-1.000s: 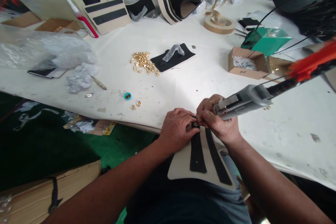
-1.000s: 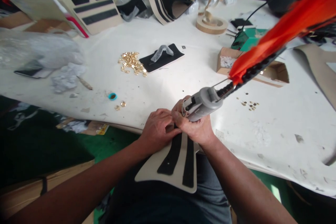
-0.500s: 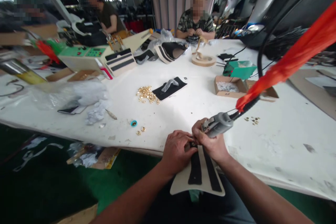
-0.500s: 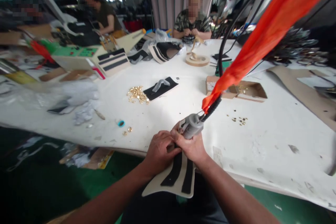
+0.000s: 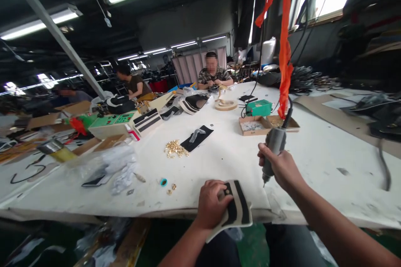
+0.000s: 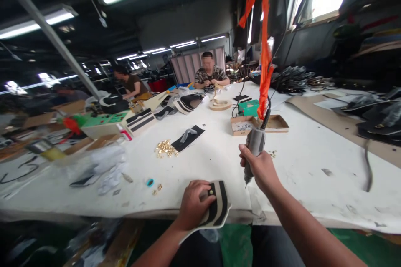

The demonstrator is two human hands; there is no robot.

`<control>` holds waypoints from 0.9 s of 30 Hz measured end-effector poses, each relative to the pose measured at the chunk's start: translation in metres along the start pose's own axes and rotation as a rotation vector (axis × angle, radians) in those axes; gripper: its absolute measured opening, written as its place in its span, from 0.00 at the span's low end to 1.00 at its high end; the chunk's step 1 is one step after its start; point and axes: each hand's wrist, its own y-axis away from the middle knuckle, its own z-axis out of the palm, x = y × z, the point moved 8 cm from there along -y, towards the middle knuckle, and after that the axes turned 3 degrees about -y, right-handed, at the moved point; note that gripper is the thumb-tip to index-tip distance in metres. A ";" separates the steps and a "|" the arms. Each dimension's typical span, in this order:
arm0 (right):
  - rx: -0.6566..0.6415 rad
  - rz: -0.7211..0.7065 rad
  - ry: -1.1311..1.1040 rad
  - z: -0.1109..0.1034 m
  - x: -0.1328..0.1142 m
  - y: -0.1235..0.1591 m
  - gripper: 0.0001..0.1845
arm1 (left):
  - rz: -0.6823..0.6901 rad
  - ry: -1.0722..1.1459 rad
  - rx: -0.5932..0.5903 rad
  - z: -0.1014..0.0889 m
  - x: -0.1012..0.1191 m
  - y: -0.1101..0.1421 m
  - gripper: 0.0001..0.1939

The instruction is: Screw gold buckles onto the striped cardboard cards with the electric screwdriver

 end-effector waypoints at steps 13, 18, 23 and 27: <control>0.382 -0.403 0.641 -0.111 -0.012 0.032 0.35 | -0.026 0.116 -0.059 0.014 -0.009 -0.005 0.10; -0.228 -0.674 0.587 -0.020 -0.004 0.119 0.26 | -0.119 0.265 -0.060 0.016 -0.012 -0.006 0.11; -0.578 -0.575 0.400 0.050 0.003 0.150 0.06 | -0.299 0.539 0.024 0.002 -0.018 0.000 0.11; -0.469 -0.190 0.281 0.055 -0.002 0.131 0.17 | -0.532 0.890 0.195 -0.024 -0.016 0.036 0.27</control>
